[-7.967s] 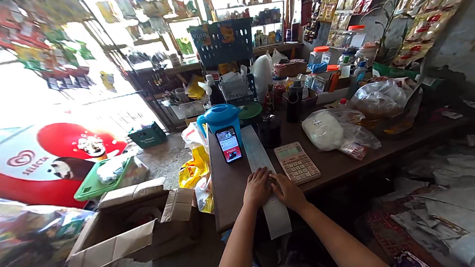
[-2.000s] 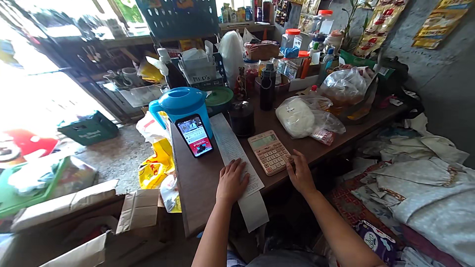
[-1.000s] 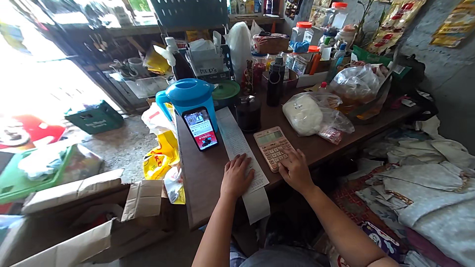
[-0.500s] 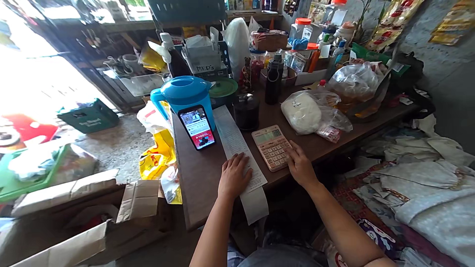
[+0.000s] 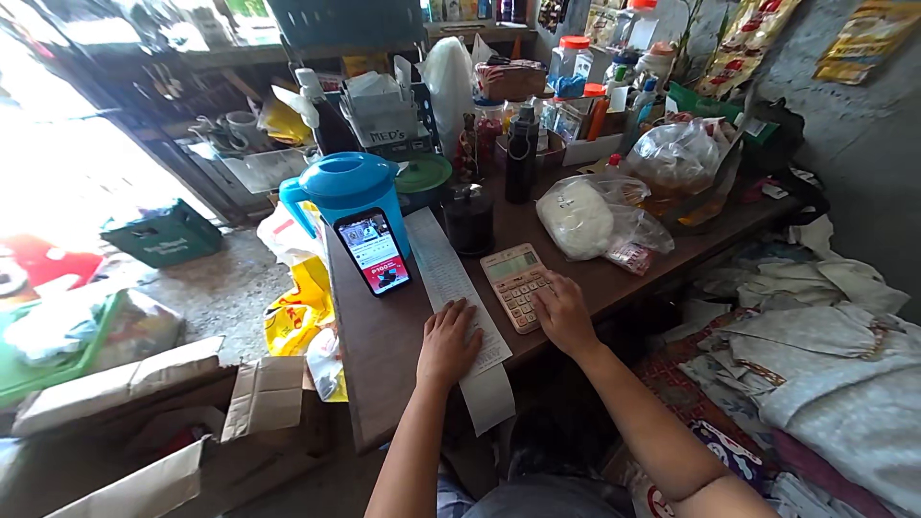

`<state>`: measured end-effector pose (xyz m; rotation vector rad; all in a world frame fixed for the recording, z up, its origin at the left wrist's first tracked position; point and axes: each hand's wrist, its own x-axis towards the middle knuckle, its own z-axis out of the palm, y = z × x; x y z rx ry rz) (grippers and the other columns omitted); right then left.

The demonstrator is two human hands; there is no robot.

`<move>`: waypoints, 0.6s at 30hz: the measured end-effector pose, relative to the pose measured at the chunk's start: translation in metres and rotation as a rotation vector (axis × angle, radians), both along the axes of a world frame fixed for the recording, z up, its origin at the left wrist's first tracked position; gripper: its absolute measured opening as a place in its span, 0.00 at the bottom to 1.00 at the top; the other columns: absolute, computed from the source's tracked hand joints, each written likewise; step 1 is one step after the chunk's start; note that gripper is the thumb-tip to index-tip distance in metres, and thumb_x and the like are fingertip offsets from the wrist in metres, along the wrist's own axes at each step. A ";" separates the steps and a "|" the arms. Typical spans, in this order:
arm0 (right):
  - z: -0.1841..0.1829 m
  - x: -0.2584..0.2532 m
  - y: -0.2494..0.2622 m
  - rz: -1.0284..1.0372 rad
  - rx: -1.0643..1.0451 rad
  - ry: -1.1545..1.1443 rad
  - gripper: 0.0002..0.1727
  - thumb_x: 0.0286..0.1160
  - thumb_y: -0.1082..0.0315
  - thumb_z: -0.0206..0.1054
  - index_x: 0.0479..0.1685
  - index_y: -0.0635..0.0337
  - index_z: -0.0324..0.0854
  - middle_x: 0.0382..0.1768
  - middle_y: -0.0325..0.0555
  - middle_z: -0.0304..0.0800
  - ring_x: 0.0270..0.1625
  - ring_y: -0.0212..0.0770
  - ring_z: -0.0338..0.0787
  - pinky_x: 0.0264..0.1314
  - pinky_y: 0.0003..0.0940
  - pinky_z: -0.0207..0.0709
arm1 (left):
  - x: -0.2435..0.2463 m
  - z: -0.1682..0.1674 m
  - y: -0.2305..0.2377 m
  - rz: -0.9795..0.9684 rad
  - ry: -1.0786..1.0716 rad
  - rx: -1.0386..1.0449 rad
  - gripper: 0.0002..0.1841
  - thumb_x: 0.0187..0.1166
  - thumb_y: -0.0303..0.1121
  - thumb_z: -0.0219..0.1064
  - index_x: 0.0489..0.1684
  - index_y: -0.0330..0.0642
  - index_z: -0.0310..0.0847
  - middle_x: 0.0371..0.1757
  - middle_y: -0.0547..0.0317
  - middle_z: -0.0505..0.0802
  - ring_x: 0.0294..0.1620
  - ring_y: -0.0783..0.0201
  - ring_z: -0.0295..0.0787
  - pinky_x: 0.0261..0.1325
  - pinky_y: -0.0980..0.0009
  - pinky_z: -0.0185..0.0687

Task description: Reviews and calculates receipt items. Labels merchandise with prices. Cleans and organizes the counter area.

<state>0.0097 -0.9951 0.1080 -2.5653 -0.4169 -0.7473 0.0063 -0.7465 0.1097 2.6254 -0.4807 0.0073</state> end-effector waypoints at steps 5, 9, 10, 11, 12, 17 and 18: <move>0.000 0.022 0.013 0.051 -0.048 0.129 0.16 0.87 0.60 0.60 0.52 0.57 0.93 0.80 0.56 0.78 0.87 0.61 0.69 0.87 0.70 0.54 | 0.000 0.000 0.001 0.003 0.002 -0.007 0.27 0.88 0.49 0.52 0.80 0.48 0.76 0.87 0.51 0.73 0.91 0.49 0.61 0.90 0.45 0.46; -0.004 0.016 0.004 0.046 0.028 0.041 0.16 0.86 0.63 0.59 0.48 0.60 0.93 0.77 0.56 0.81 0.84 0.59 0.75 0.85 0.68 0.61 | 0.001 0.000 0.001 0.002 0.003 -0.006 0.26 0.87 0.49 0.52 0.80 0.48 0.76 0.87 0.52 0.73 0.91 0.49 0.61 0.90 0.45 0.46; -0.007 0.013 0.000 0.046 0.056 0.023 0.16 0.86 0.64 0.59 0.47 0.62 0.92 0.75 0.58 0.82 0.82 0.60 0.77 0.84 0.65 0.64 | 0.001 0.000 0.001 0.001 -0.002 -0.008 0.27 0.87 0.49 0.52 0.80 0.48 0.77 0.87 0.51 0.74 0.91 0.49 0.61 0.90 0.45 0.47; -0.009 0.010 -0.003 0.047 0.080 0.025 0.16 0.86 0.64 0.59 0.46 0.63 0.92 0.74 0.59 0.82 0.81 0.61 0.77 0.84 0.63 0.65 | 0.000 -0.001 0.001 0.000 -0.005 -0.010 0.27 0.88 0.49 0.52 0.79 0.48 0.77 0.87 0.51 0.74 0.90 0.48 0.61 0.90 0.45 0.47; -0.012 0.008 -0.007 0.049 0.096 0.048 0.16 0.86 0.64 0.59 0.47 0.64 0.93 0.75 0.61 0.82 0.82 0.62 0.76 0.84 0.63 0.65 | 0.000 -0.001 0.001 0.002 -0.009 -0.011 0.26 0.87 0.49 0.53 0.79 0.48 0.77 0.87 0.51 0.74 0.90 0.48 0.61 0.90 0.45 0.47; -0.007 -0.004 -0.021 0.040 0.145 -0.008 0.17 0.86 0.64 0.58 0.55 0.58 0.93 0.75 0.60 0.82 0.82 0.62 0.76 0.84 0.63 0.66 | 0.000 -0.001 0.000 -0.001 -0.017 -0.012 0.27 0.87 0.49 0.53 0.79 0.47 0.77 0.86 0.51 0.75 0.90 0.48 0.61 0.90 0.44 0.48; -0.006 -0.007 -0.024 0.028 0.161 -0.029 0.17 0.86 0.64 0.58 0.54 0.60 0.93 0.74 0.60 0.83 0.80 0.61 0.78 0.83 0.59 0.69 | 0.000 -0.002 0.001 -0.004 -0.019 -0.016 0.27 0.87 0.49 0.53 0.79 0.47 0.77 0.86 0.51 0.75 0.90 0.47 0.61 0.89 0.43 0.48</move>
